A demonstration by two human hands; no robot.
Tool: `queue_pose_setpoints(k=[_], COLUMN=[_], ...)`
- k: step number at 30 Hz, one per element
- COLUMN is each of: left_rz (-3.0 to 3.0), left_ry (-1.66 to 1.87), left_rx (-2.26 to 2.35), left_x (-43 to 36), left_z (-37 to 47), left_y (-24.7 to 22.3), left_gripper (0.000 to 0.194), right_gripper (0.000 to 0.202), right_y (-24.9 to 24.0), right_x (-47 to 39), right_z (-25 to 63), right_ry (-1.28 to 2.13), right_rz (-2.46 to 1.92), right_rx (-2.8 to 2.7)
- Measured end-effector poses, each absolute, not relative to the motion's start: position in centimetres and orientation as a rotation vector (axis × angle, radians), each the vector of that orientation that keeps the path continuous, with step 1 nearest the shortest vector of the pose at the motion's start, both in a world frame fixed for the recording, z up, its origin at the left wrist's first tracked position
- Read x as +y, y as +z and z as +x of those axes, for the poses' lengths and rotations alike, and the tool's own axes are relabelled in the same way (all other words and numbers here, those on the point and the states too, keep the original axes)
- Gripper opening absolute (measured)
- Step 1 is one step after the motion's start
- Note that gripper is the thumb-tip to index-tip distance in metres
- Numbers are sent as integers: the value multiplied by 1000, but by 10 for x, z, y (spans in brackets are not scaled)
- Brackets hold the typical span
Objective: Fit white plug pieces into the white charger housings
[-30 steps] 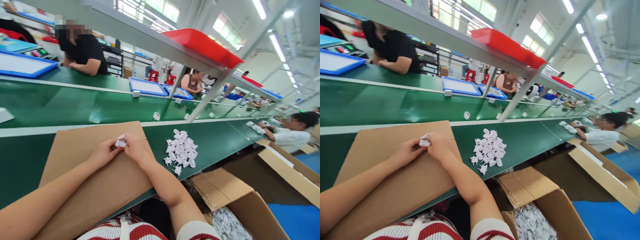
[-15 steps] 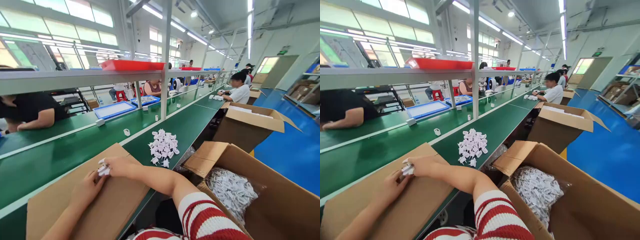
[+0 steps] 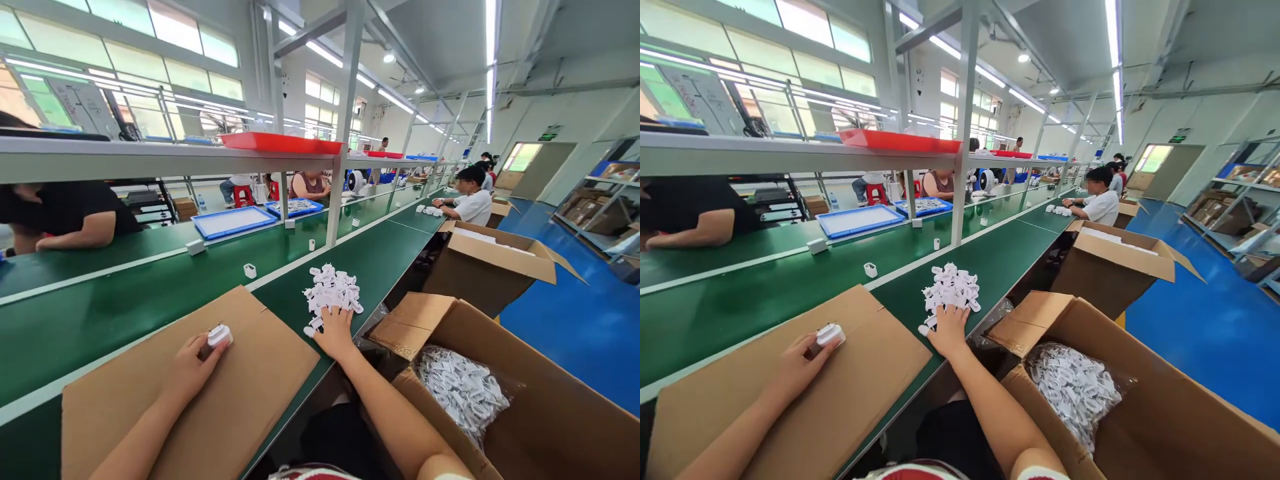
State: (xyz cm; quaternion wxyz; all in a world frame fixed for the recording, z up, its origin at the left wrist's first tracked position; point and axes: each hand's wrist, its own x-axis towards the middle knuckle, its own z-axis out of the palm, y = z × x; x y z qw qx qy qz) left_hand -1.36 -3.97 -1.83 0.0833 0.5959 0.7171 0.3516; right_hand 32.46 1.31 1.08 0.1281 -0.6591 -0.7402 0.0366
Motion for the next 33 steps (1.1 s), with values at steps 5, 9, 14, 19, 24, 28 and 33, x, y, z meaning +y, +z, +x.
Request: queue_pose_setpoints(k=[5, 9, 14, 19, 24, 28, 33], left_rz=[1728, 1698, 1667, 1609, 1679, 1693, 1694], left_ry=[1080, 1073, 1032, 1010, 1011, 1011, 1006], left_rx=[2059, 2045, 2072, 2057, 1986, 1968, 1973], left_x=[-47, -48, -47, -46, -45, -46, -47], left_z=[-10, -8, -7, -9, -11, -13, -14], left_y=[-15, -14, -14, -15, -19, -22, -24], left_gripper=[58, 64, 61, 56, 52, 50, 48], right_gripper=[54, 52, 55, 64, 67, 59, 55], right_y=[19, 23, 35, 42, 54, 73, 78], right_x=[55, 77, 81, 87, 144, 200, 227], right_z=[321, 325, 320, 284, 258, 270, 295], right_ry=[102, 120, 233, 158, 175, 130, 234], right_rz=[-1964, -1993, -2093, -1962, -2033, -2204, -2274], right_rx=[-2198, -2166, -2051, -2156, -2213, -2086, -2047])
